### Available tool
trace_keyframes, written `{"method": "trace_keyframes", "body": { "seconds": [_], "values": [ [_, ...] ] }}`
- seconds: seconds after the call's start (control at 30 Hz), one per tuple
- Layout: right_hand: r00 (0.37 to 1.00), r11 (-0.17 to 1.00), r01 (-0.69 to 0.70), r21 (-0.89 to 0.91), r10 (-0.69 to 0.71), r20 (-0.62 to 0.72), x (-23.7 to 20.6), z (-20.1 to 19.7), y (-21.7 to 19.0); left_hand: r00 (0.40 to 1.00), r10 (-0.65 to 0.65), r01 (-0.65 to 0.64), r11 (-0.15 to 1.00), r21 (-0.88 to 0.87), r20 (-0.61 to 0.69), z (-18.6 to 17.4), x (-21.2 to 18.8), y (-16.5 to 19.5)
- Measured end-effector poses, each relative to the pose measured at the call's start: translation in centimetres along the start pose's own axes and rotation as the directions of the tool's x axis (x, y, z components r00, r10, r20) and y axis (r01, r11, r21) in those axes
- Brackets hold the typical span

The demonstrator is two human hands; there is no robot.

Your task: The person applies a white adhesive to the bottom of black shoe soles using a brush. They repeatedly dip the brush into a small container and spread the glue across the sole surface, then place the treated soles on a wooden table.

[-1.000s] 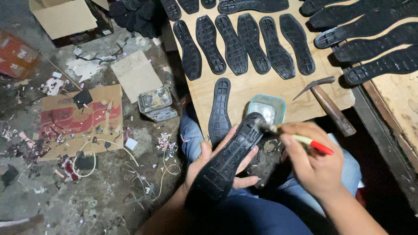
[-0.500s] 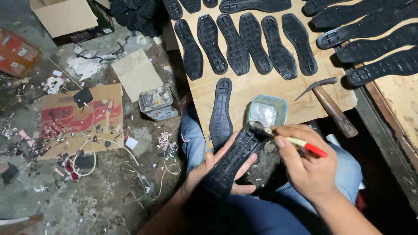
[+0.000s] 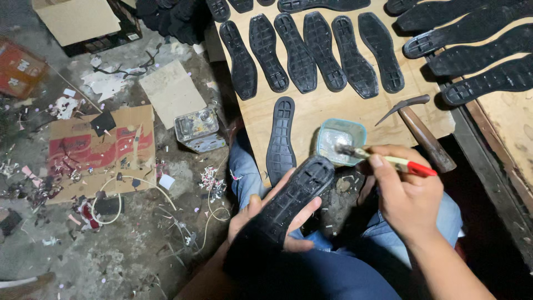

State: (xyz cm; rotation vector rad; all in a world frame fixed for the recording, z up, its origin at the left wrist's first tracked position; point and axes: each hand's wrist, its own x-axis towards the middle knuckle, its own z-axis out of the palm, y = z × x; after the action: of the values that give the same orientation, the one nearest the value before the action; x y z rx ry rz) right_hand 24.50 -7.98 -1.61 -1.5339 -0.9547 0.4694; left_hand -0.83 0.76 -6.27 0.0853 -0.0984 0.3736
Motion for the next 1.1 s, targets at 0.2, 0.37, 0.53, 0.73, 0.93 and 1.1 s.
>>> {"method": "trace_keyframes", "body": {
  "seconds": [0.2,0.37,0.53,0.73,0.93,1.1],
  "values": [
    [0.975,0.955,0.091,0.283,-0.143,0.168,0.5,-1.9,-1.1,0.997,-0.012,0.005,0.996,-0.085,-0.075,1.4,-0.4,1.0],
    [0.92,0.969,0.083,0.234,-0.165,0.356,0.6,-1.8,-0.6,0.994,-0.038,0.038,0.999,-0.01,-0.107,2.1,0.0,0.8],
    [0.944,0.974,0.224,-0.019,-0.212,0.253,3.5,-1.9,1.2,0.986,0.052,-0.04,0.996,0.08,-0.161,1.2,-0.7,1.7],
    [0.916,0.854,0.335,-0.397,-0.197,0.348,6.9,0.5,5.3,1.0,0.013,-0.012,0.941,-0.338,0.0,-1.1,-1.0,2.8],
    [0.885,0.776,0.419,-0.472,-0.232,0.404,7.9,2.5,8.4,0.971,0.152,-0.167,0.983,-0.072,-0.184,-1.3,-0.8,1.9],
    [0.881,0.799,0.374,-0.47,-0.149,0.448,7.8,2.6,8.8,0.95,0.178,-0.229,0.955,-0.187,-0.257,-0.9,-0.7,2.0]
  ]
}}
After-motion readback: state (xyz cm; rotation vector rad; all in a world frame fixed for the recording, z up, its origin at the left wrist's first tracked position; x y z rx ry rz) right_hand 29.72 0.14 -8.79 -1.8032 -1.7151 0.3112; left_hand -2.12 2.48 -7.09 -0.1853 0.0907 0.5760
